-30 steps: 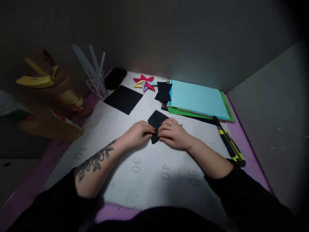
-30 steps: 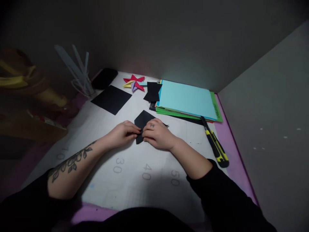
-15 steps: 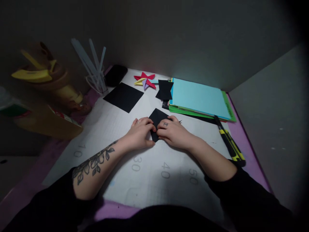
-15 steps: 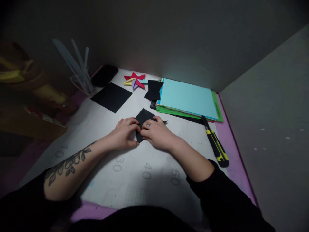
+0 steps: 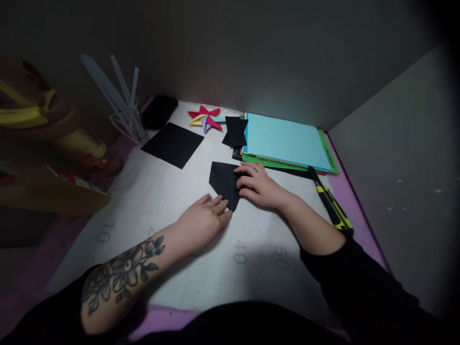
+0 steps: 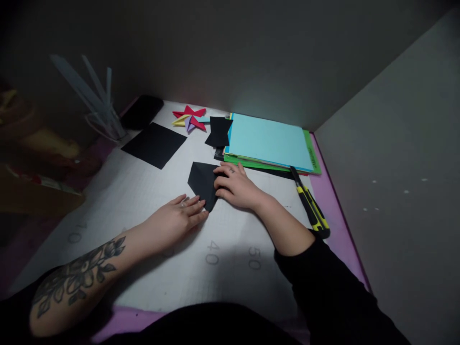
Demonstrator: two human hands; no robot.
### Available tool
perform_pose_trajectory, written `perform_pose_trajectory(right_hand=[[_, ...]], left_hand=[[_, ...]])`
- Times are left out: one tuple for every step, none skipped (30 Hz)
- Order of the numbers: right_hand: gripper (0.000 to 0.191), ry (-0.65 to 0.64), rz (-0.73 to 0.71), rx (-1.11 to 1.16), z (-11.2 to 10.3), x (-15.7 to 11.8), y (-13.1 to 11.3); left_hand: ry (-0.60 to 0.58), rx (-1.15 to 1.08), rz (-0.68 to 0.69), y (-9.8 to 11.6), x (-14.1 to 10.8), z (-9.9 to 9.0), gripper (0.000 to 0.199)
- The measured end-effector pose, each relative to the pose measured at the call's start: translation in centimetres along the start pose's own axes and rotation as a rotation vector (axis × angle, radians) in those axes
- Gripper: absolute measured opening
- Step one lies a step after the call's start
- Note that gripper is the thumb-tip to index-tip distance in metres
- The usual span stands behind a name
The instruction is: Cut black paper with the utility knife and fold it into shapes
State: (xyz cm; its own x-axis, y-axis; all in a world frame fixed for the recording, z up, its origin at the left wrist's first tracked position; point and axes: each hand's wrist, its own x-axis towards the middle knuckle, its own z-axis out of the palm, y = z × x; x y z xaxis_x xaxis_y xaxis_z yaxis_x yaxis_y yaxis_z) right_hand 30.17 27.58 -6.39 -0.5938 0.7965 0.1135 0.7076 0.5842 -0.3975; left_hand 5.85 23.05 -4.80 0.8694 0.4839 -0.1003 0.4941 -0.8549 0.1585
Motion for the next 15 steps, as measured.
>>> perform_pose_trajectory(right_hand=[[0.011,0.023,0.004,0.031,0.2,0.1,0.2],[0.012,0.042,0.003,0.061,0.3,0.3,0.4],[0.014,0.056,0.000,0.088,0.4,0.4,0.5],[0.015,0.067,-0.001,0.110,0.5,0.6,0.7],[0.016,0.074,-0.001,0.128,0.6,0.8,0.9],[0.016,0.078,-0.001,0.143,0.6,0.9,1.1],[0.015,0.083,-0.003,0.158,0.6,1.1,1.3],[0.014,0.090,-0.008,0.173,0.6,1.2,1.5],[0.011,0.097,-0.015,0.186,0.5,1.4,1.8],[0.009,0.106,-0.020,0.198,0.5,1.5,2.0],[0.008,0.112,-0.021,0.205,0.4,1.7,2.3],[0.008,0.115,-0.013,0.207,0.4,1.9,2.5],[0.009,0.112,0.002,0.203,0.4,2.1,2.7],[0.009,0.105,0.023,0.190,0.5,2.3,2.8],[0.009,0.095,0.047,0.170,0.5,2.5,2.9]], left_hand=[[0.003,0.016,-0.002,0.2,-0.1,-0.2,0.034],[0.004,0.029,-0.003,0.3,-0.1,-0.4,0.035],[0.003,0.039,0.000,0.5,-0.1,-0.6,0.035],[-0.003,0.045,0.010,0.6,-0.1,-0.8,0.036],[-0.009,0.047,0.025,0.7,-0.2,-1.0,0.037],[-0.016,0.049,0.041,0.8,-0.2,-1.1,0.037],[-0.020,0.050,0.055,0.8,-0.2,-1.2,0.038],[-0.021,0.053,0.065,0.8,-0.2,-1.3,0.039],[-0.022,0.056,0.073,0.7,-0.2,-1.3,0.039],[-0.022,0.060,0.078,0.7,-0.2,-1.2,0.039],[-0.023,0.064,0.083,0.6,-0.2,-1.1,0.040],[-0.022,0.068,0.086,0.6,-0.3,-1.0,0.040],[-0.018,0.069,0.089,0.6,-0.3,-0.9,0.039],[-0.011,0.072,0.090,0.7,-0.3,-0.8,0.039],[0.000,0.078,0.087,0.7,-0.3,-0.6,0.038]])
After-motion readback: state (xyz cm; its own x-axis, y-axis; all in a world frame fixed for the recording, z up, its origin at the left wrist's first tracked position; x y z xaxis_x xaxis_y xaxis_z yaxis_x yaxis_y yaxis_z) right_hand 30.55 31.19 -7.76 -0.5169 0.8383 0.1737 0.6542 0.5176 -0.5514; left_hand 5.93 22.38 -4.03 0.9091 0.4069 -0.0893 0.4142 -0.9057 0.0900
